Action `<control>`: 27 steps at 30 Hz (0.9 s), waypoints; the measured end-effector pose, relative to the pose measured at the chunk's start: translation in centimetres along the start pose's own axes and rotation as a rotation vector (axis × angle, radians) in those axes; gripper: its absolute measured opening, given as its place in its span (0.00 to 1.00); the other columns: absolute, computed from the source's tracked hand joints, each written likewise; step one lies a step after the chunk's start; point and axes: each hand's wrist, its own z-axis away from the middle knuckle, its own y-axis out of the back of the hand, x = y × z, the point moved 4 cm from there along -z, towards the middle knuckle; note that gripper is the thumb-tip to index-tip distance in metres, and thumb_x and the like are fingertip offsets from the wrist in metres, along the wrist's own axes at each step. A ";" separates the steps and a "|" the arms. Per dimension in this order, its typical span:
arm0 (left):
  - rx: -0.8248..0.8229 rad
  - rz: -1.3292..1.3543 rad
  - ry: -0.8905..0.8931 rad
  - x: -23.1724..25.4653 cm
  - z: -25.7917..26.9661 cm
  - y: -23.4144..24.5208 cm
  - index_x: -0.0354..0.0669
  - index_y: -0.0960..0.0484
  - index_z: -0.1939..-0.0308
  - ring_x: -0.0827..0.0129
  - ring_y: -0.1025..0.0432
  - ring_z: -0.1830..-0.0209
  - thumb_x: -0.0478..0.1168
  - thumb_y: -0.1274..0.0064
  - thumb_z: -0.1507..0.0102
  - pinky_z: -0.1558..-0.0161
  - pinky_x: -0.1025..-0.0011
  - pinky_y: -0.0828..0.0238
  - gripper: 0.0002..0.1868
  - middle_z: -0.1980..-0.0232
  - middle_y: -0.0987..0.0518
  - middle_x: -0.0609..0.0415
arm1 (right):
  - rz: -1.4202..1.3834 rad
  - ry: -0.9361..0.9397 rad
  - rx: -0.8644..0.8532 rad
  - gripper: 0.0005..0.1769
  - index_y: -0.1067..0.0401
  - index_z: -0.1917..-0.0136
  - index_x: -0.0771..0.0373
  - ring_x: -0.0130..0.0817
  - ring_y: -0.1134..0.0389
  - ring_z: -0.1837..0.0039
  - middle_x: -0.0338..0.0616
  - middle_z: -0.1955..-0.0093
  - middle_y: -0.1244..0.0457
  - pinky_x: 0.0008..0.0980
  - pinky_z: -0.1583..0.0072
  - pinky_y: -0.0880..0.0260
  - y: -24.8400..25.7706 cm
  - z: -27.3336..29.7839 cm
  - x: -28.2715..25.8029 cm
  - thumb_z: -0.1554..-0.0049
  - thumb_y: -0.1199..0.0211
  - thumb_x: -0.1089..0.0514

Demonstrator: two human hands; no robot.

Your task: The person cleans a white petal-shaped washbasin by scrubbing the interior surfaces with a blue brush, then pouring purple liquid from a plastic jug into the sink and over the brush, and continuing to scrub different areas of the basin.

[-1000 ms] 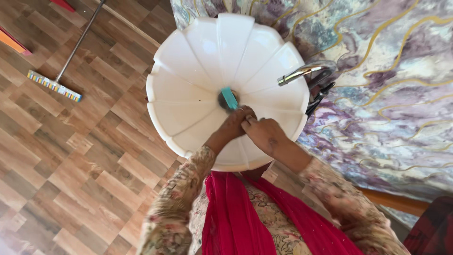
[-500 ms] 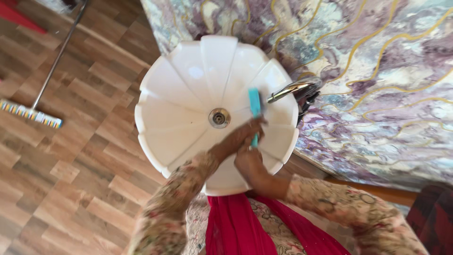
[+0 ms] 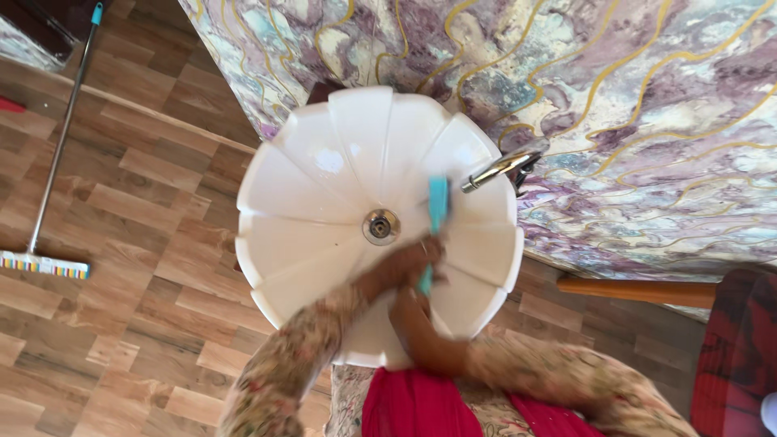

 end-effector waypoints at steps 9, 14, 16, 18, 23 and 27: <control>0.114 -0.213 -0.051 -2.6 -0.3 -0.3 0.53 0.18 0.60 0.58 0.29 0.35 0.44 0.38 0.43 0.29 0.27 0.63 0.09 0.52 0.21 0.58 | 0.027 -0.119 -0.110 0.17 0.25 0.49 0.79 0.40 0.31 0.64 0.64 0.56 0.35 0.37 0.69 0.34 0.9 -2.1 6.0 0.46 0.42 0.62; 0.019 -0.330 0.277 -4.6 0.1 2.3 0.51 0.18 0.65 0.58 0.27 0.45 0.43 0.39 0.41 0.33 0.43 0.42 0.05 0.56 0.22 0.53 | -0.061 -0.099 0.110 0.27 0.33 0.38 0.76 0.43 0.29 0.63 0.74 0.36 0.39 0.37 0.64 0.27 5.5 -3.2 8.5 0.51 0.42 0.64; -0.065 -0.261 0.347 -0.3 2.7 0.3 0.50 0.18 0.64 0.53 0.28 0.49 0.40 0.42 0.41 0.40 0.48 0.36 0.03 0.57 0.22 0.49 | -0.357 -0.080 0.039 0.35 0.38 0.31 0.71 0.48 0.28 0.56 0.64 0.31 0.41 0.42 0.59 0.25 6.4 0.7 8.5 0.54 0.41 0.66; -0.090 -0.203 0.406 5.5 5.8 -1.7 0.45 0.20 0.64 0.50 0.28 0.54 0.40 0.44 0.42 0.37 0.46 0.37 0.05 0.62 0.23 0.46 | -0.641 -0.080 -0.027 0.40 0.41 0.27 0.64 0.50 0.28 0.50 0.54 0.28 0.42 0.45 0.53 0.25 6.6 5.2 7.7 0.54 0.41 0.67; 0.138 -0.661 0.359 2.4 7.0 0.1 0.38 0.20 0.53 0.51 0.28 0.50 0.41 0.48 0.43 0.29 0.48 0.42 0.16 0.56 0.23 0.44 | -0.625 -0.102 0.195 0.48 0.45 0.24 0.67 0.56 0.30 0.46 0.58 0.25 0.47 0.49 0.45 0.28 4.5 4.4 4.1 0.59 0.42 0.66; 0.272 -0.966 0.303 -2.8 6.0 2.0 0.37 0.22 0.48 0.52 0.27 0.46 0.43 0.49 0.42 0.26 0.48 0.44 0.20 0.50 0.23 0.43 | -0.593 -0.240 0.161 0.48 0.47 0.24 0.66 0.57 0.30 0.50 0.57 0.21 0.46 0.50 0.49 0.28 3.8 -3.9 7.2 0.58 0.44 0.70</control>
